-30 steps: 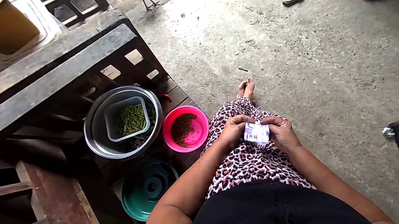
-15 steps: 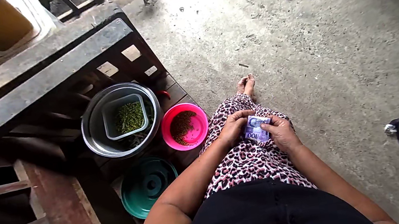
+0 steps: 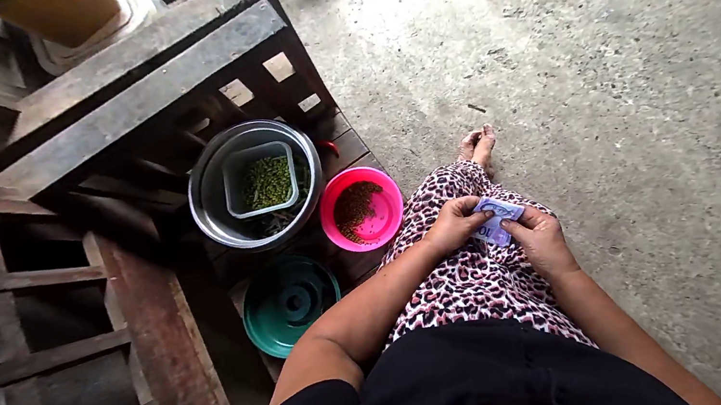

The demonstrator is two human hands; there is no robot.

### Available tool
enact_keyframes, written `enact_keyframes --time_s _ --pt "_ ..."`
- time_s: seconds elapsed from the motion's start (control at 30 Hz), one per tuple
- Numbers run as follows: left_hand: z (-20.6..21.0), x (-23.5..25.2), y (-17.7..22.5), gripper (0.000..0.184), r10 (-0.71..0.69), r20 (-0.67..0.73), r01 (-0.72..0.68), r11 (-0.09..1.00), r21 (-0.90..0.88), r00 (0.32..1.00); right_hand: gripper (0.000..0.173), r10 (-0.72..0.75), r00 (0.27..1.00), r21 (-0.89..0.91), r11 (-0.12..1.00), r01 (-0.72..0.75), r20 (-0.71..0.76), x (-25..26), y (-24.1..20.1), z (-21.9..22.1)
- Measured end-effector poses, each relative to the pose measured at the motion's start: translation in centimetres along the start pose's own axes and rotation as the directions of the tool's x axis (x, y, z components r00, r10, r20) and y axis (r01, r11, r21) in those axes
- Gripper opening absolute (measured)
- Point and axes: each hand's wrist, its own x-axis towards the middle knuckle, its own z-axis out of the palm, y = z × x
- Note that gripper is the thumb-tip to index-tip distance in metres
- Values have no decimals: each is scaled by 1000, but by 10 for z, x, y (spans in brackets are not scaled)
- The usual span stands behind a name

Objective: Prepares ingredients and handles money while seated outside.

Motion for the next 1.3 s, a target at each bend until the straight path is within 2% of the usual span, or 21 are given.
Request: enact_keyframes --time_s 0.13,0.27,0.57,0.63,0.7,0.77,0.87,0.93,1.03,1.23,1.3 --pt "-3 3 -3 16 -83 10 83 992 -96 997 17 -37 997 82 996 43 -73 1 4 0" --pt "-2 3 -2 8 -87 -9 87 995 -57 996 16 -38 992 136 989 55 -123 2 7 -1" --pt "-1 1 -4 21 -111 12 112 986 -122 994 15 13 1000 60 998 -12 -14 -1 7 3" --pt "-1 2 -5 23 -89 -44 84 992 -98 995 26 30 996 3 1000 -30 -87 0 3 6" --pt "0 1 -6 25 -59 -81 55 997 -57 995 49 92 988 -20 995 -96 -125 0 1 6" --pt "3 2 -6 26 -37 -82 37 999 -1 996 66 144 987 -17 989 -145 -68 0 -1 9" --pt "7 4 -7 26 -20 -41 24 996 89 999 74 107 989 -11 994 -106 99 -5 -3 20" --pt "7 6 -11 25 -5 -35 8 996 84 999 73 112 983 12 993 -115 147 -5 -4 22" --pt "5 7 -11 24 3 -64 1 998 62 998 64 102 987 13 994 -104 126 0 -2 14" --pt "6 2 -5 23 -23 16 21 992 124 1000 13 -45 990 -100 994 32 -133 -1 3 10" --pt "5 0 -2 24 -36 61 33 998 47 997 10 -88 985 -83 994 76 -147 -1 5 8"
